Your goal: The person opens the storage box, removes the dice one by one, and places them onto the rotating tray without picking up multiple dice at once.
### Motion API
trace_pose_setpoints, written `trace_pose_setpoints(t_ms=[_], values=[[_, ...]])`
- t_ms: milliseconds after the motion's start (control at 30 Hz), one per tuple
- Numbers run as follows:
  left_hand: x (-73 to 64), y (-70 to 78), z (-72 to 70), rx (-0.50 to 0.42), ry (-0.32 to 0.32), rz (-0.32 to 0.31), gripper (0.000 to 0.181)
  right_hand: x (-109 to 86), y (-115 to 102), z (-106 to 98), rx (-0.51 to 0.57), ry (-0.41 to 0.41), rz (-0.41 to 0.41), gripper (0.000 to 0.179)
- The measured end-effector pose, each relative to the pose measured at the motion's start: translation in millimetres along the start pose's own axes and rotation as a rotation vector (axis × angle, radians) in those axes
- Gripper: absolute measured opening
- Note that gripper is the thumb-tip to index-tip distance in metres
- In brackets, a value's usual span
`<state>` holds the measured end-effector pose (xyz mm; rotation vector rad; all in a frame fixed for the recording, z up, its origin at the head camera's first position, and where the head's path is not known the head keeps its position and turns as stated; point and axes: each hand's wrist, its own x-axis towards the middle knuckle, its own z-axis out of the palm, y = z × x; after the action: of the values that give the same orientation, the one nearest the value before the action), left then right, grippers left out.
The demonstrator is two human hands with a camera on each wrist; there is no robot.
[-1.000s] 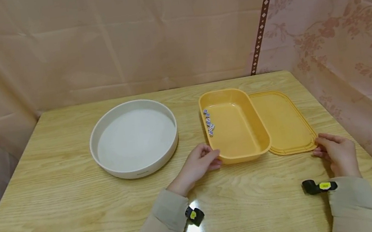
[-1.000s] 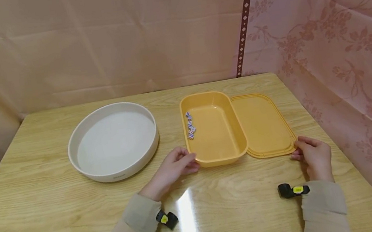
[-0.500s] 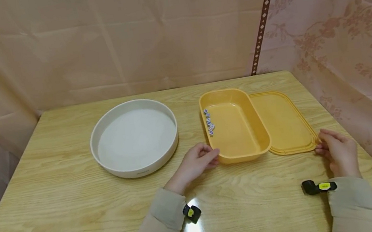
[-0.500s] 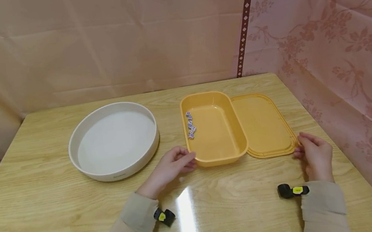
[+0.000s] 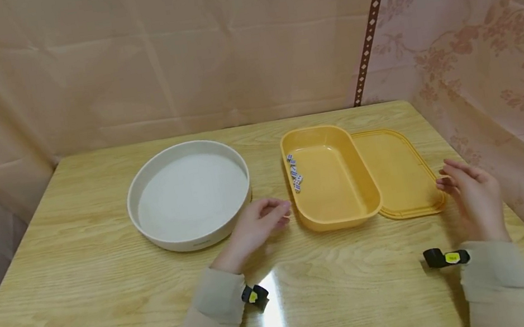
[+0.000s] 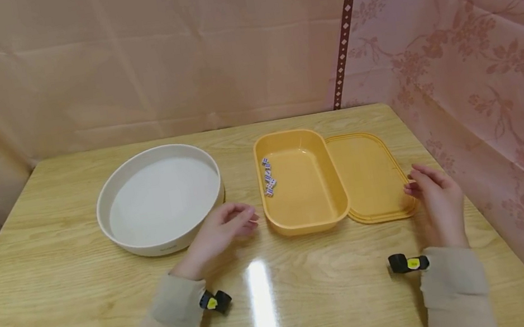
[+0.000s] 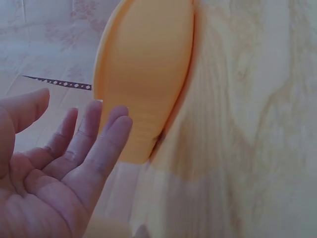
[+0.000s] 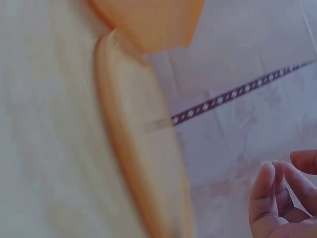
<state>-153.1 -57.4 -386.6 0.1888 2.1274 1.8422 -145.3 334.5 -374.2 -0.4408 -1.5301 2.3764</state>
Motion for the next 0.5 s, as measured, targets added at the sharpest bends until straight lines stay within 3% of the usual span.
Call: trace_pose_setpoints(t_ms=[133, 367, 500], values=[[-4.1, 6.4, -7.4, -0.003, 0.033, 0.019, 0.031, -0.6, -8.5, 18.7, -0.025, -0.092, -0.044, 0.014], [-10.8, 18.4, -22.5, -0.018, 0.114, 0.075, 0.032, 2.6, -24.6, 49.1, -0.028, -0.254, -0.05, 0.016], [-14.8, 29.0, -32.7, -0.026, 0.164, 0.106, 0.034, 5.2, -33.9, 67.2, -0.053, -0.31, -0.076, 0.017]])
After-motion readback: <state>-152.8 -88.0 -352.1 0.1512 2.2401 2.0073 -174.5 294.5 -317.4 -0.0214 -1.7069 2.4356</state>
